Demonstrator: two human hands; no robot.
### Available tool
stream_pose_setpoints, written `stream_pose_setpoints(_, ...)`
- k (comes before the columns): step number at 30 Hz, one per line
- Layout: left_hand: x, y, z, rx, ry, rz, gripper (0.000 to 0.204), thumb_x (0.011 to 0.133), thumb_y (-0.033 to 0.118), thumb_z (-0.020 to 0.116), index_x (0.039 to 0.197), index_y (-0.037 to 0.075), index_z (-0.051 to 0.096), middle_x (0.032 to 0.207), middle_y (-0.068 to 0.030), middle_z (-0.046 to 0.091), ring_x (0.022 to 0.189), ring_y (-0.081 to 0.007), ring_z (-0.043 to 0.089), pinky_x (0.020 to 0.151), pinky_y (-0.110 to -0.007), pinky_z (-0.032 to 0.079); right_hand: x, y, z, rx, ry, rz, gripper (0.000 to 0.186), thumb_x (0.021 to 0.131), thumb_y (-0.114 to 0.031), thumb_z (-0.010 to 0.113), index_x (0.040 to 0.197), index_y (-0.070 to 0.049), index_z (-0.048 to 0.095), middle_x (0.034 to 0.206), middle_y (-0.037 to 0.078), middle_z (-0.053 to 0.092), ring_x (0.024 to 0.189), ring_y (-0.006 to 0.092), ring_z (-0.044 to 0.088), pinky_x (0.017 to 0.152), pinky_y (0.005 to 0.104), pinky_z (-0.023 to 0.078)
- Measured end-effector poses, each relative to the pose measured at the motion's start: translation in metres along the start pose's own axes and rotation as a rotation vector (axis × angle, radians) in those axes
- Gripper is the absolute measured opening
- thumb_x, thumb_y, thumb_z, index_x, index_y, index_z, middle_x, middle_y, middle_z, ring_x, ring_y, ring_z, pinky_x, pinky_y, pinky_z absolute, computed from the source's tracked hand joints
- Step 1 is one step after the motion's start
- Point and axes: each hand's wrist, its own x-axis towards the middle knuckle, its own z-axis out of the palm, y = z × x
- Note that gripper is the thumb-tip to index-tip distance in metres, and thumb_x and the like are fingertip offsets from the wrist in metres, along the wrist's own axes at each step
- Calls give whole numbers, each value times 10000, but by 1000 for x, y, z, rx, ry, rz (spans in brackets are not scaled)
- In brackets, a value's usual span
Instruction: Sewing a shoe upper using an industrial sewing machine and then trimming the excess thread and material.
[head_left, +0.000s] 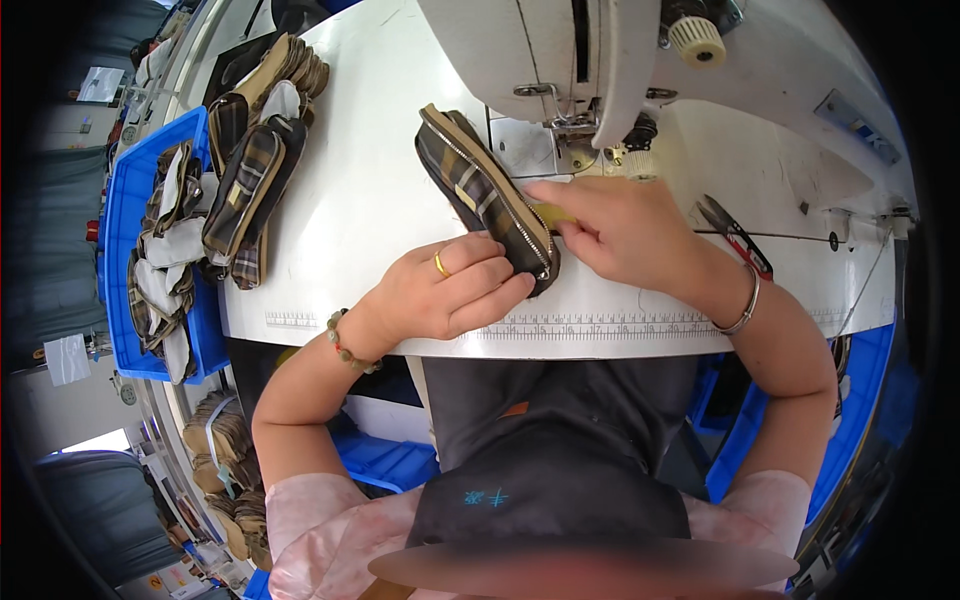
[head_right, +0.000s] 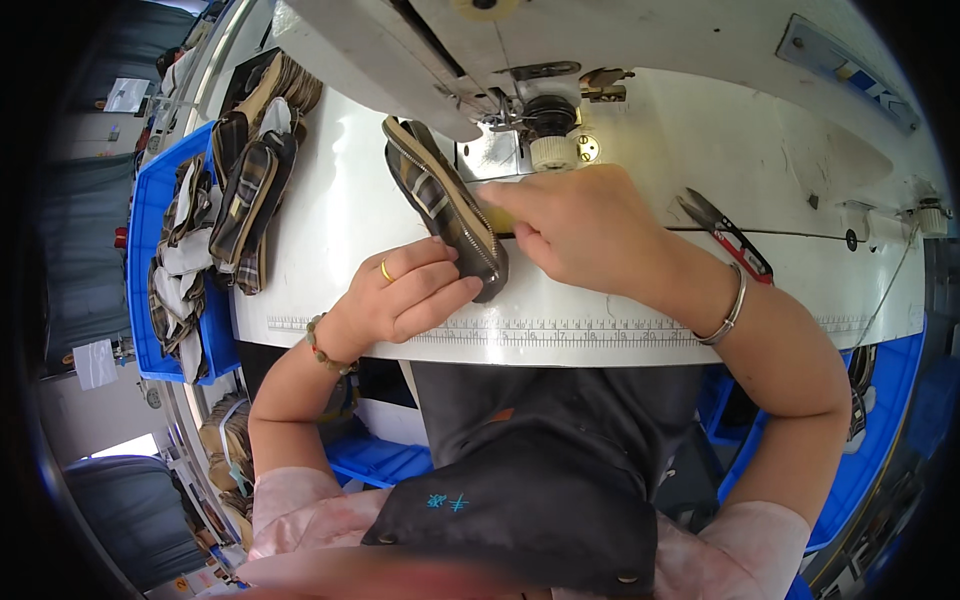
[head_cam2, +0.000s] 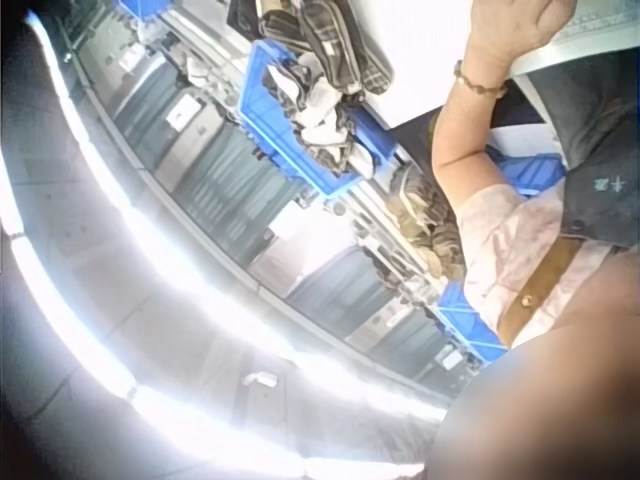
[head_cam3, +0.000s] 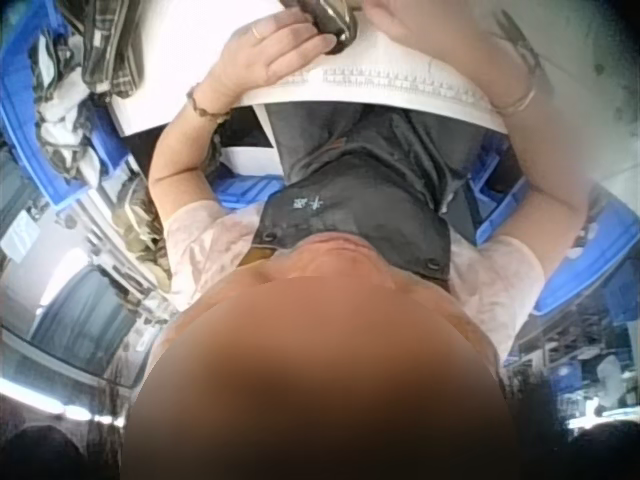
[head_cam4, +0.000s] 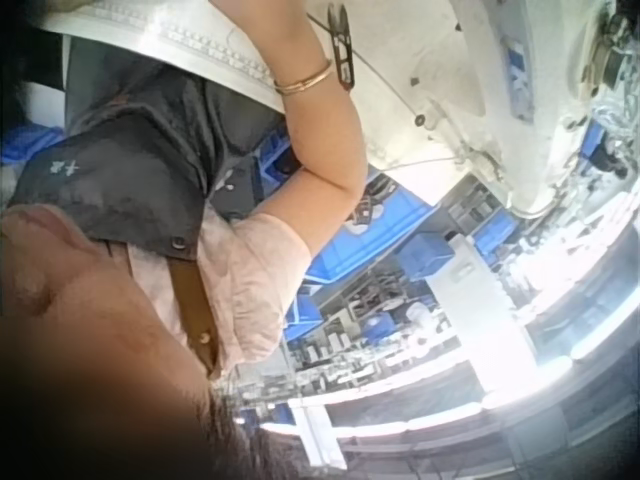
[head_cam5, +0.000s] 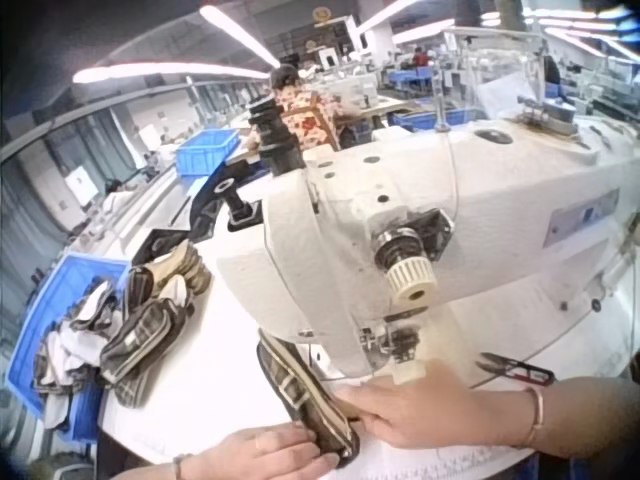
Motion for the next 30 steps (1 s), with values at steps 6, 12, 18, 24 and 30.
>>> stream_pose_setpoints(6, 2, 0, 3, -29, 84, 73, 240, 757, 105, 715, 994, 110, 676, 910, -15, 601, 883, -181, 624, 781, -278, 594, 0, -6, -8, -263, 98, -329, 180, 771, -120, 695, 946, -80, 703, 639, -23, 545, 535, 121, 566, 455, 283, 419)
stream_pose_setpoints(12, 2, -3, 2, -79, 40, 91, 234, 784, 129, 705, 1016, 116, 676, 936, -21, 614, 896, -191, 632, 828, -316, 595, -1, -6, -9, -341, 163, -463, 147, 746, -147, 675, 870, -68, 684, 635, -40, 491, 520, 106, 519, 465, 260, 389)
stream_pose_setpoints(18, 25, 4, -5, -81, -75, -179, 487, 752, 392, 750, 1148, 131, 641, 1101, -49, 629, 1097, -248, 588, 999, -476, 478, -6, 0, -5, -348, -35, -442, 88, 714, -161, 657, 719, -89, 606, 647, 2, 514, 559, 138, 582, 495, 291, 442)
stream_pose_setpoints(24, 21, -9, 5, 30, -241, -352, 534, 783, 516, 722, 1077, 72, 675, 1173, -73, 605, 1191, -276, 545, 1021, -491, 439, -11, -3, 1, -357, -113, -341, 119, 711, -148, 658, 692, -78, 563, 603, 24, 507, 535, 167, 610, 479, 321, 467)
stream_pose_setpoints(30, 23, -12, 6, -68, -203, -383, 479, 759, 446, 750, 1039, 72, 647, 1302, -69, 617, 1101, -271, 578, 918, -352, 502, -10, -7, -3, -347, -151, -309, 122, 710, -129, 664, 722, -50, 572, 584, 18, 501, 526, 164, 606, 469, 319, 461)
